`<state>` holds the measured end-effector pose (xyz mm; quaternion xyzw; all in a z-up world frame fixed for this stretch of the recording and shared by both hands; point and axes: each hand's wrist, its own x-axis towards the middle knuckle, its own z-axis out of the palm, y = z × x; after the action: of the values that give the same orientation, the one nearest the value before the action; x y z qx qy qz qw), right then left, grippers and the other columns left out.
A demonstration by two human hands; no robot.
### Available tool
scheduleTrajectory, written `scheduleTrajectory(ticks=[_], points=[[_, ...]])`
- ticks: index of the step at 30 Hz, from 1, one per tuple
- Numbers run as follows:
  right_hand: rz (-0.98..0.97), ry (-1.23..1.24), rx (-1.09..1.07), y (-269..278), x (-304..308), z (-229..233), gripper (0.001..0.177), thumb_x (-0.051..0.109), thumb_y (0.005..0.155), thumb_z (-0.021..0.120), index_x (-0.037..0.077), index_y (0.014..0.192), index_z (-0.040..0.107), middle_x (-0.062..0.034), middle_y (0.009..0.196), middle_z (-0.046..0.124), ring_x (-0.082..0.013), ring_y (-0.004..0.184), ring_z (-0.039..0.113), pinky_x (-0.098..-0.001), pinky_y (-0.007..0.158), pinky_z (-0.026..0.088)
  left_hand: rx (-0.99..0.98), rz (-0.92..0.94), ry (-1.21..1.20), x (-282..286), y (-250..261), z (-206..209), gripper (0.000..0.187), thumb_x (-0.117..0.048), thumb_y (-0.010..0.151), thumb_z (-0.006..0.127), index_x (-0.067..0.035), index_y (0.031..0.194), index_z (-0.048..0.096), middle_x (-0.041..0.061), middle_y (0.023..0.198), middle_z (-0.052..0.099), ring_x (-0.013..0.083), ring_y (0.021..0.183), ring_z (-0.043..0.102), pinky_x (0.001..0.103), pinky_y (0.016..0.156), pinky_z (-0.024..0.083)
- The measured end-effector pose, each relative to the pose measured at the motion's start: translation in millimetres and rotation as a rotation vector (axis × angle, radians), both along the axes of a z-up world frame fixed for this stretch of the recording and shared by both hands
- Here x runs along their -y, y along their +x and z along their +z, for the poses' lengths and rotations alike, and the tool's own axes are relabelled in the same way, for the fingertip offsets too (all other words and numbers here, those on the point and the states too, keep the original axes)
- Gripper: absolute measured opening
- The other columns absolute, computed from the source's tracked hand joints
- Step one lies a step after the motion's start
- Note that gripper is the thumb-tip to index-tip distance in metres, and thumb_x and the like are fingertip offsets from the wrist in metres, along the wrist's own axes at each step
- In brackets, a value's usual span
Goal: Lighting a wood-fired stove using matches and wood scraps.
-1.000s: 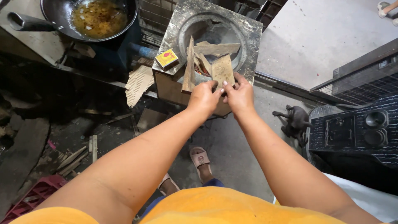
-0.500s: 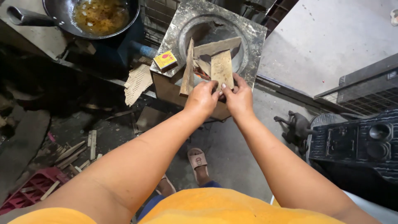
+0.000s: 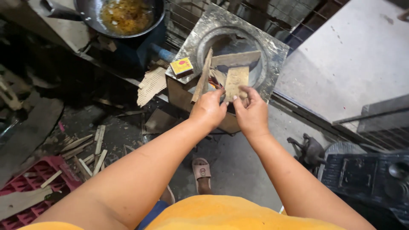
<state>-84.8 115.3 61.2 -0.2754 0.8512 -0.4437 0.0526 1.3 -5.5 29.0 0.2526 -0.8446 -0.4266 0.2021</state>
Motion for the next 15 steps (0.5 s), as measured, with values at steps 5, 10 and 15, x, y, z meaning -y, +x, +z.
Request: scheduleTrajectory(ticks=[5,10,15], points=[[0.095,0.186,-0.186,-13,30,18,0.025,0.025,0.089,0.076,0.01,0.109,0.078,-0.0108,0.069,0.068,-0.0248,0.064,0.066,-0.0377,0.062,0.051,-0.012,0.102,-0.007,7,18,19,0.029,-0.021,0.087,0.068,-0.014,0.114,0.073,0.016,0.109,0.072,0.0379,0.103,0.067,0.047,0.09,0.053],[0.311,0.227,-0.624,-46,80,0,0.031,0.034,0.078,0.08,0.014,0.101,0.079,-0.0156,0.094,0.075,-0.0376,0.085,0.072,-0.0462,0.072,0.056,0.002,0.288,0.017,15,34,30,0.023,-0.024,0.086,0.068,-0.018,0.108,0.074,0.009,0.105,0.072,0.0358,0.096,0.068,0.046,0.084,0.054],[0.258,0.686,-0.224,-49,111,16,0.035,0.036,0.079,0.081,0.017,0.108,0.076,-0.0153,0.097,0.075,-0.0349,0.089,0.073,-0.0454,0.083,0.056,0.131,0.38,-0.061,22,49,22,0.041,-0.028,0.08,0.075,-0.017,0.118,0.068,0.012,0.119,0.063,0.0351,0.108,0.064,0.047,0.088,0.051]])
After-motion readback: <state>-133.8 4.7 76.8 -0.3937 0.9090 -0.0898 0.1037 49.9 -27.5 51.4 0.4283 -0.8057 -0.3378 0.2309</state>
